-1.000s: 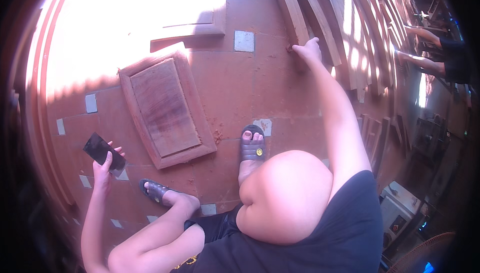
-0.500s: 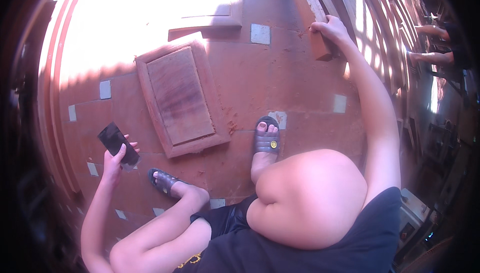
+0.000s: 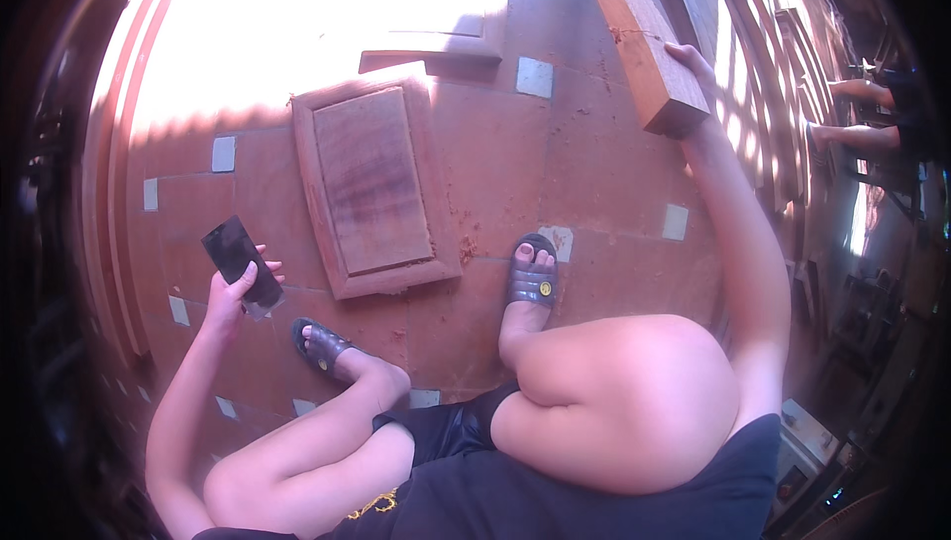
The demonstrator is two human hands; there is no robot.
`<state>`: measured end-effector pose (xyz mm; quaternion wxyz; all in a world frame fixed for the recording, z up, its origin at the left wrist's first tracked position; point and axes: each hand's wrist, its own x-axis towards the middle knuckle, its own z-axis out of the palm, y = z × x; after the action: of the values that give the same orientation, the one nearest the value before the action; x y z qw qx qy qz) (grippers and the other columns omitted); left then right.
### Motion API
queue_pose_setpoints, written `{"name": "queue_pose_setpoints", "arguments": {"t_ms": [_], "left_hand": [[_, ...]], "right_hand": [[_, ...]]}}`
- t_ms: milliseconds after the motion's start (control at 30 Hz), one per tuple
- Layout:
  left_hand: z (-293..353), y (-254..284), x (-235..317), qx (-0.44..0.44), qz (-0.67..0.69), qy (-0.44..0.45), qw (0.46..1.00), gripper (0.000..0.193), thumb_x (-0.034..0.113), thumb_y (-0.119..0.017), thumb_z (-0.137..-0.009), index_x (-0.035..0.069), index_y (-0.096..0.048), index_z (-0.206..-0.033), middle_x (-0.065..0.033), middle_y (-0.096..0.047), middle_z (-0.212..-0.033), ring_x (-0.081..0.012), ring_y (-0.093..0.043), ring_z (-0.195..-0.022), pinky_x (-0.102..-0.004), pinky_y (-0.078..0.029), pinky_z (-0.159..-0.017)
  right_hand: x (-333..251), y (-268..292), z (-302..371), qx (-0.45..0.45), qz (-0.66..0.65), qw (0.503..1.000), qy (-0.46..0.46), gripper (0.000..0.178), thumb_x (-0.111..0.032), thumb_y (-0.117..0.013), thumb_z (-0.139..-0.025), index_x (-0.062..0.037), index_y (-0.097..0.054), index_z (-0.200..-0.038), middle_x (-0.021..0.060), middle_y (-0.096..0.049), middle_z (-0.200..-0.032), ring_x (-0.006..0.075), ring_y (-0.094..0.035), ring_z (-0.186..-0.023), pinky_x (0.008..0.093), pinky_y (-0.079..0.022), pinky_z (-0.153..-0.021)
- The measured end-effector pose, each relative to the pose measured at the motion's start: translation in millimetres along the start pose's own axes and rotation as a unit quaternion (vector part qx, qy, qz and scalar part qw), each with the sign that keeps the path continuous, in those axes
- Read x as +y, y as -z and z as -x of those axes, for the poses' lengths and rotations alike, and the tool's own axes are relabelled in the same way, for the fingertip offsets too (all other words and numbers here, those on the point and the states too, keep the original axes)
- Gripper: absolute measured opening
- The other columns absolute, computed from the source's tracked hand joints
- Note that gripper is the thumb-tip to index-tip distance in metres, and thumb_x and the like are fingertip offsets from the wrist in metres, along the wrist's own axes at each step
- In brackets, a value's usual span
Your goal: The person sits on the floor and sands a rectangular wooden frame with a sanding block, moving it across the surface and edges. They occasionally flip the frame to work on different sides and continue sanding until the end of the clip.
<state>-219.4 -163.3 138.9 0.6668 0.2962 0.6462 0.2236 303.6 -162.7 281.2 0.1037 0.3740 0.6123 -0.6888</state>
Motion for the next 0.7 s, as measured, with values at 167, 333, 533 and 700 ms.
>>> {"name": "queue_pose_setpoints", "arguments": {"t_ms": [167,333,533,700], "left_hand": [[-4,3,4,-0.013,-0.026,0.003,1.0,0.045,0.027,-0.061,-0.103,0.001,-0.053,-0.138,-0.0168,-0.072,-0.115,-0.027,-0.072,-0.106,-0.0412,-0.056,-0.096],[-16,5,10,-0.061,-0.055,0.007,0.997,0.047,0.027,-0.062,-0.103,0.002,-0.051,-0.14,-0.0156,-0.072,-0.116,-0.0264,-0.072,-0.106,-0.0412,-0.057,-0.094],[-36,-11,17,-0.09,-0.046,0.006,0.995,0.047,0.024,-0.061,-0.103,0.001,-0.049,-0.142,-0.0168,-0.071,-0.118,-0.0285,-0.071,-0.106,-0.0433,-0.057,-0.094],[-32,-8,16,-0.09,-0.08,0.028,0.992,0.046,0.023,-0.059,-0.104,0.0,-0.048,-0.142,-0.018,-0.07,-0.118,-0.029,-0.071,-0.106,-0.0429,-0.057,-0.094]], "right_hand": [[41,20,15,0.053,-0.125,0.989,-0.052,0.063,-0.041,-0.073,-0.078,0.0025,-0.061,-0.123,0.0194,-0.07,-0.111,0.0253,-0.07,-0.102,0.035,-0.054,-0.088],[127,71,35,0.239,-0.317,0.914,-0.084,0.062,-0.04,-0.071,-0.082,0.0025,-0.06,-0.126,0.0184,-0.07,-0.111,0.0247,-0.07,-0.101,0.0343,-0.054,-0.086],[214,92,51,0.435,-0.323,0.835,-0.092,0.061,-0.04,-0.069,-0.086,0.0024,-0.058,-0.129,0.0172,-0.07,-0.111,0.0241,-0.07,-0.1,0.0336,-0.055,-0.085],[247,76,12,0.519,-0.037,0.842,-0.145,0.079,-0.036,-0.08,-0.081,0.0072,-0.049,-0.14,0.0202,-0.067,-0.125,0.0261,-0.067,-0.11,0.0366,-0.052,-0.095]]}}
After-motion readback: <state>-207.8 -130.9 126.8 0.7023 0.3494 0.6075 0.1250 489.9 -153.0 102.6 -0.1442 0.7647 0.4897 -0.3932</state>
